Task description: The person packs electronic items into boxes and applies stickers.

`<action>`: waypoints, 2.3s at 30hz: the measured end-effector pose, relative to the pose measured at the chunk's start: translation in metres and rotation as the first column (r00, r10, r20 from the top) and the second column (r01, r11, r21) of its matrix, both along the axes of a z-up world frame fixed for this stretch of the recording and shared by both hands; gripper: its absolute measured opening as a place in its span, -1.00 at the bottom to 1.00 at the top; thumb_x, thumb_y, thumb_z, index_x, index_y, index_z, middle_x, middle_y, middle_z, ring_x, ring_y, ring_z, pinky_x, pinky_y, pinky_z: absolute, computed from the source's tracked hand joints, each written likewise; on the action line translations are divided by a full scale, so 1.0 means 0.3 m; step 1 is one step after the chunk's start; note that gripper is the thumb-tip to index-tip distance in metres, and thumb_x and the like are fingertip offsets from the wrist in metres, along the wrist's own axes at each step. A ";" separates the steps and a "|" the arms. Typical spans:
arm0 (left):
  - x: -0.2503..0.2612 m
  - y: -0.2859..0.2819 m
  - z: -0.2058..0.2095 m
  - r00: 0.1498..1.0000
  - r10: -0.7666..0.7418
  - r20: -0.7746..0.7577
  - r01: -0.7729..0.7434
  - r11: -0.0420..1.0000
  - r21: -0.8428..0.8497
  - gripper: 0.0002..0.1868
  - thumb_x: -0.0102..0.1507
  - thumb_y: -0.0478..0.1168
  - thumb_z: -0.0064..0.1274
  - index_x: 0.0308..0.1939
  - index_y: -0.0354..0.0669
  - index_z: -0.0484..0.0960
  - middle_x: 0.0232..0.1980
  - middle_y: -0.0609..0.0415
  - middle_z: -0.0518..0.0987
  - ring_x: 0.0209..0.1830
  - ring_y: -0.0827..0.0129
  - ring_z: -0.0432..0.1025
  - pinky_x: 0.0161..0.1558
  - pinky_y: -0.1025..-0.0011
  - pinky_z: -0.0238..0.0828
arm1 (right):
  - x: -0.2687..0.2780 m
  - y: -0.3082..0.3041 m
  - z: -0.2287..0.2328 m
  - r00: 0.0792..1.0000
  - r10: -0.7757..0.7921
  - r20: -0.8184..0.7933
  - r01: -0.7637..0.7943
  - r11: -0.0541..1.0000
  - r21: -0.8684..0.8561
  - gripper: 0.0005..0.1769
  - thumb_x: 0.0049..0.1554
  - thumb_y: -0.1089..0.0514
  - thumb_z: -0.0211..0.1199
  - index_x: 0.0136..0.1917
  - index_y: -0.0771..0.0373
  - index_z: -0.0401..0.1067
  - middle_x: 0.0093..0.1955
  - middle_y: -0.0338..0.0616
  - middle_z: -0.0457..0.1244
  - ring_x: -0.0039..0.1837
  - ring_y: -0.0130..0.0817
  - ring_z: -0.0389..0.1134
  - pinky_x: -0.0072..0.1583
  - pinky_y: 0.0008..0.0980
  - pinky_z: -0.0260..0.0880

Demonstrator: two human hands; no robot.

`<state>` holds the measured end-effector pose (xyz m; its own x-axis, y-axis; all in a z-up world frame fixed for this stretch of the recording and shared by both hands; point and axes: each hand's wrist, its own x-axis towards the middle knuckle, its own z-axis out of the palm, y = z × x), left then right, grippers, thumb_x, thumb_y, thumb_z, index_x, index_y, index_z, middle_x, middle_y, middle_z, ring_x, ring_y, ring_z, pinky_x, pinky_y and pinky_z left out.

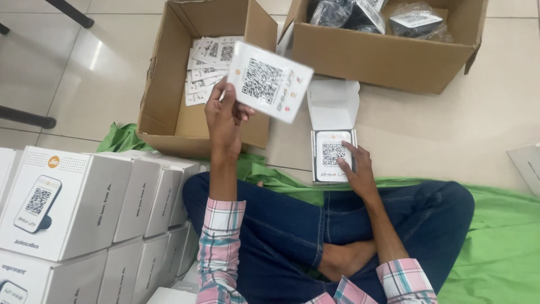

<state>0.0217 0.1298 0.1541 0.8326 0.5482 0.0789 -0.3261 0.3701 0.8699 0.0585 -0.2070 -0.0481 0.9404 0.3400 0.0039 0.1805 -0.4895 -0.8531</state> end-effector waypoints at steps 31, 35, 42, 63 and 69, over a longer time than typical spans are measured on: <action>0.128 -0.404 -0.700 0.884 -0.067 -0.462 0.335 0.780 0.528 -0.27 0.17 -0.08 0.36 0.28 -0.31 0.34 0.16 -0.15 0.44 0.10 0.19 0.44 0.09 0.27 0.45 | -0.058 0.010 0.064 0.935 0.061 0.351 -0.016 0.991 -0.131 -0.59 0.19 0.27 0.21 0.30 0.01 0.50 0.57 0.03 0.11 0.63 0.12 0.03 0.50 0.05 0.16; 0.121 -0.403 -0.646 0.752 -0.339 -0.566 0.485 0.865 0.127 -0.41 0.31 -0.01 0.13 0.33 -0.24 0.41 0.17 -0.11 0.60 0.08 0.31 0.52 0.11 0.32 0.45 | -0.064 0.001 0.062 0.942 0.086 0.325 -0.056 0.993 -0.099 -0.54 0.16 0.33 0.20 0.30 0.03 0.51 0.58 0.04 0.09 0.64 0.17 -0.01 0.54 0.08 0.09; 0.120 -0.355 -0.656 0.702 -0.445 -0.556 0.508 0.860 -0.046 -0.49 0.27 -0.18 0.15 0.29 -0.25 0.50 0.13 -0.05 0.62 0.11 0.29 0.49 0.19 0.32 0.36 | -0.083 -0.008 0.056 0.945 0.121 0.304 -0.093 0.990 -0.104 -0.53 0.13 0.29 0.27 0.28 -0.04 0.54 0.58 -0.01 0.09 0.62 0.13 0.00 0.54 0.06 0.07; 0.108 -0.346 -0.583 0.679 -0.346 -0.647 0.447 0.894 -0.008 -0.35 0.14 -0.49 0.15 0.33 -0.16 0.44 0.20 -0.06 0.61 0.32 0.25 0.39 0.47 0.17 0.01 | -0.079 0.002 0.031 0.992 0.074 0.104 -0.078 0.997 0.030 -0.63 0.20 0.07 0.30 0.30 -0.07 0.53 0.58 0.05 0.00 0.56 0.06 0.05 0.44 -0.04 0.30; 0.092 -0.359 -0.630 0.788 -0.337 -0.516 0.454 0.883 0.116 -0.50 0.22 -0.47 0.10 0.26 -0.32 0.46 0.14 -0.10 0.65 0.16 0.25 0.52 0.21 0.31 0.39 | -0.074 -0.003 0.048 0.979 0.083 0.187 -0.085 0.996 0.005 -0.62 0.17 0.00 0.35 0.27 -0.06 0.54 0.60 0.06 -0.01 0.46 0.05 0.12 0.44 0.01 0.23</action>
<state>0.0492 0.0220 -0.0349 0.9376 0.1780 -0.2988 0.2734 0.1538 0.9495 0.0362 -0.2078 -0.0337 0.8907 0.4167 0.1817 0.3774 -0.4548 -0.8067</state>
